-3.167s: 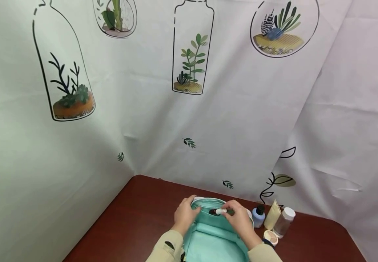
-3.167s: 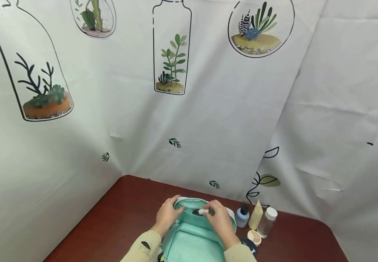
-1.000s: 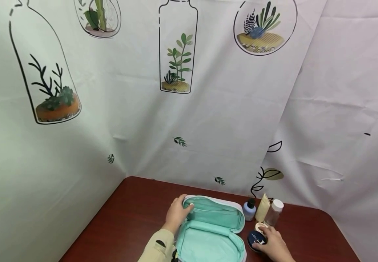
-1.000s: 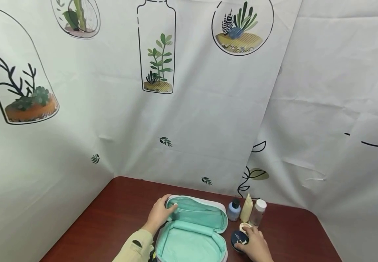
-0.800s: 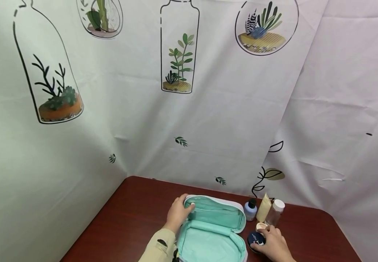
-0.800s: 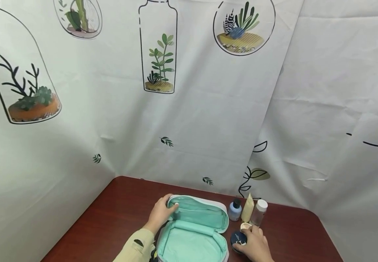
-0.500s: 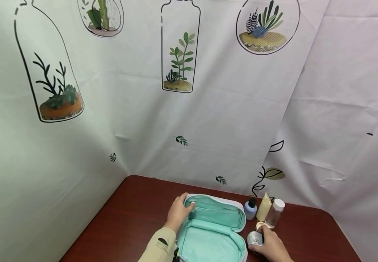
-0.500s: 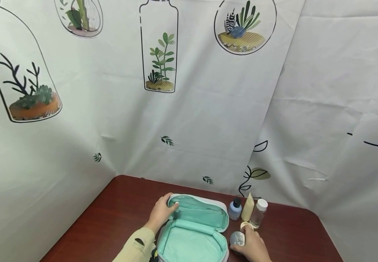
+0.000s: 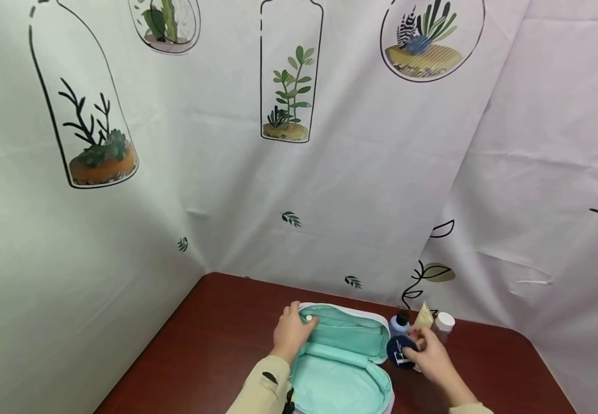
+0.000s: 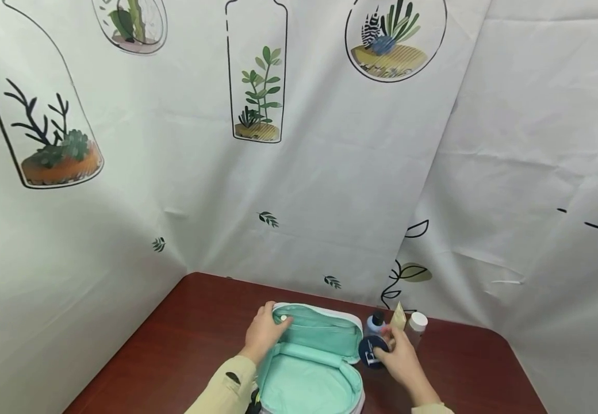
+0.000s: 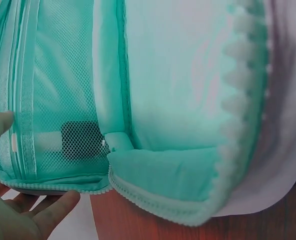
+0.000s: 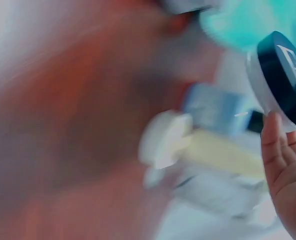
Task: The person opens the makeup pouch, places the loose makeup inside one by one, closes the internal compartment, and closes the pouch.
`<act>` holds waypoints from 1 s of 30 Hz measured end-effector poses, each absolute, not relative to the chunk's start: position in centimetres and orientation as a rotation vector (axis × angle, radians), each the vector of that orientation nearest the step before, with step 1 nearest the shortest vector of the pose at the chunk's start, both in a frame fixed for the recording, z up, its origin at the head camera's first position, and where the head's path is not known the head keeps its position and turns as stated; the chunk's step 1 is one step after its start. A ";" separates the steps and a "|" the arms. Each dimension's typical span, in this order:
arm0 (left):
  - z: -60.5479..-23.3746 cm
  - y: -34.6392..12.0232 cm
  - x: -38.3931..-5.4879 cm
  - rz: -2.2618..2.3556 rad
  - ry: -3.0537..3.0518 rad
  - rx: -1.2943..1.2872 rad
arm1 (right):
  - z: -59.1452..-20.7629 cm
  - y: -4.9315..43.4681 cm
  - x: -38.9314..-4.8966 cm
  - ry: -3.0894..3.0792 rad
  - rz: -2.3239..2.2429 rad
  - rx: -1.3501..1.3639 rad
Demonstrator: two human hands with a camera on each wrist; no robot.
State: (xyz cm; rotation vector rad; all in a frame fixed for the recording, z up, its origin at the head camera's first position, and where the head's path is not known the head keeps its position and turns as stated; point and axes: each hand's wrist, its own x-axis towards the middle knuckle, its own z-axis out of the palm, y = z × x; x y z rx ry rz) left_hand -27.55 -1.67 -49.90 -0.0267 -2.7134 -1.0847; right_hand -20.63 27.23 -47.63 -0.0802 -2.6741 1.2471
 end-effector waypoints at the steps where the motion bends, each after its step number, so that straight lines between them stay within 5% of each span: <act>1: -49.9 -1.6 -27.6 -1.085 -2.713 -0.027 | -46.9 26.7 -20.8 -2.624 1.300 -0.060; 8: -49.8 -1.6 -27.7 -1.083 -2.731 -0.034 | -44.2 21.5 -22.4 -2.438 1.416 0.264; 14: -49.8 -2.0 -27.5 -1.091 -2.735 -0.053 | -45.5 17.0 -23.6 -2.507 0.974 0.494; 20: -50.1 -2.1 -27.2 -1.085 -2.736 -0.055 | -47.8 15.1 -23.7 -2.508 0.494 0.479; 30: -49.8 -2.3 -27.4 -1.103 -2.661 -0.067 | -48.4 15.0 -24.2 -2.646 0.326 0.396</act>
